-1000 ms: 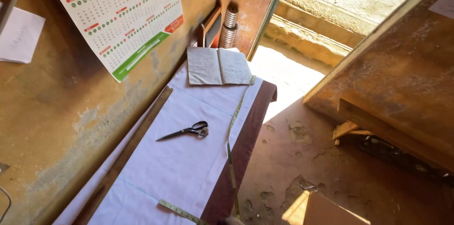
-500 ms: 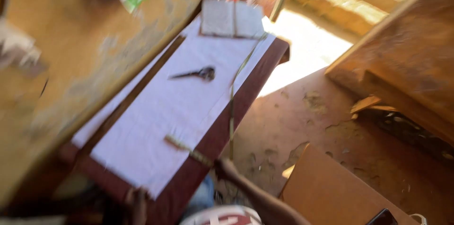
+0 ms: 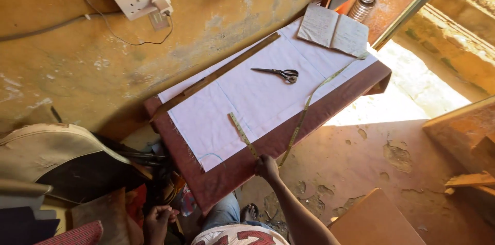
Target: A person is using a measuring tape and a wooden ruler to measure and mark a piece of white fabric on a table in a workshop.
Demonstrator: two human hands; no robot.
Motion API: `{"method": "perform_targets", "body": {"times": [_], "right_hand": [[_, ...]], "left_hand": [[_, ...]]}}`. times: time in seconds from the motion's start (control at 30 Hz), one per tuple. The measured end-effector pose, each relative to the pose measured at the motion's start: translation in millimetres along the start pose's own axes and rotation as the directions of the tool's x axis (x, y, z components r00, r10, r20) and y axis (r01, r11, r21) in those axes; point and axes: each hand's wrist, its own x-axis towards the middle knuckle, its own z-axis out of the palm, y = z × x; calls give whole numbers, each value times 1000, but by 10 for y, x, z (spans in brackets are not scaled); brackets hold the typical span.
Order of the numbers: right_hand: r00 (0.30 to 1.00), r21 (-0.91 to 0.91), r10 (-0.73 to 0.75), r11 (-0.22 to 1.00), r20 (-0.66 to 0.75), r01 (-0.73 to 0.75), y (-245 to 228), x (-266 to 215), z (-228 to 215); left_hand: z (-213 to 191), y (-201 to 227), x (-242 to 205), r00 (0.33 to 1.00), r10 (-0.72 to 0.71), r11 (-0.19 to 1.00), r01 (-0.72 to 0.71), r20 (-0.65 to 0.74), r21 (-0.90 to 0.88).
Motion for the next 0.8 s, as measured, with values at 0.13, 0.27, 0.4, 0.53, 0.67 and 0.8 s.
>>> {"method": "perform_targets", "body": {"times": [0.13,0.27,0.4,0.53,0.67,0.8], "right_hand": [[1000,-66,-10,998,-30,8,14,208,100],[995,-88,46,995,-93,-54,-44,461,142],[990,24,96,995,-103,-94,-329,527,72],[985,12,104,995,-140,-103,-458,676,172],[984,24,52,999,-169,-49,-664,751,221],[976,-138,83,984,-200,-112,-590,1030,430]], "left_hand": [[-107,286,10,998,2,996,2,-57,85],[-207,384,-5,989,-92,992,101,-112,78],[-256,376,54,960,-232,967,245,-155,69],[-209,109,665,982,-176,972,183,-63,145],[205,174,1700,979,-78,982,42,190,184],[1125,1937,2019,811,91,801,-405,579,441]]}}
